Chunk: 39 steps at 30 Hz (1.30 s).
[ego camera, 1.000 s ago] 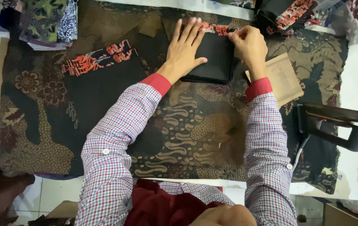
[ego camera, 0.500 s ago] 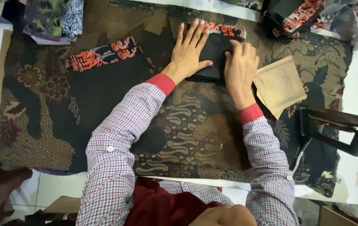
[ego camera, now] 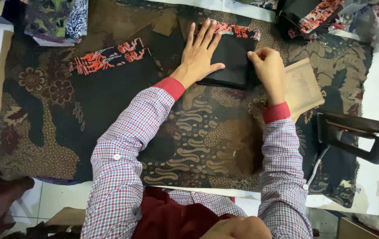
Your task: The person irons a small black fabric piece using a brown paper sheet as a protective layer. They repeatedly place the paper, press with the iron, remove the paper, and stack the finished piece.
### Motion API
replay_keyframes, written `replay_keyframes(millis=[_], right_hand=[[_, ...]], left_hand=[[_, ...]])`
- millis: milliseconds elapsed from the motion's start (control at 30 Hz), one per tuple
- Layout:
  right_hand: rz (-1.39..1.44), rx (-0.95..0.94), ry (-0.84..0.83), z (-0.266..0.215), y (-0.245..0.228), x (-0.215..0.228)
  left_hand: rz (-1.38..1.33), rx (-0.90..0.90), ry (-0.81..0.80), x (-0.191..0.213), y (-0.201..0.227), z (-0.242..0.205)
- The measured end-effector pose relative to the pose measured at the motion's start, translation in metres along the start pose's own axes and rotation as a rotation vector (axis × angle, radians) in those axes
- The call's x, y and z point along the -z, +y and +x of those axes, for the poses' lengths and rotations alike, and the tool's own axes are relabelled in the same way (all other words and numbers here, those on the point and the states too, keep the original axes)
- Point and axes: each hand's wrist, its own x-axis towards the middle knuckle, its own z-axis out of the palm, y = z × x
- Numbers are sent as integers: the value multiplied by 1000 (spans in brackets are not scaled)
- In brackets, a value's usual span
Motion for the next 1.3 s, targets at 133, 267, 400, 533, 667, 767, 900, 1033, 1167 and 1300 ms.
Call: replay_keyframes(millis=[133,267,400,533,667,767,900,1033,1167,1300], right_hand=[[-413,-10,148,-13,-19,0],[-481,163,158,-25,-37,-12],[-475,498,104,-26,-37,-31],[-383,263,-156,-16,-33,-37],[-391,346,-137,-24,-38,-19],[-333,353,-78,-54,-38,15],[-219,344,-19,-121,-34,58],[-113,329,135,-190,-12,91],[-44,209,323,-243,26,103],[67,39,460,-276,69,109]], left_hand=[[-15,-14,13,7,0,0],[-27,-36,39,14,2,-2],[-63,-22,14,18,3,-3],[-99,31,-57,23,5,-5],[-129,13,-60,34,-3,-16],[-85,-24,129,49,-28,-35],[-160,176,252,84,-89,-89],[-166,318,134,114,-136,-143],[-263,393,129,115,-150,-160],[-237,350,150,114,-156,-159]])
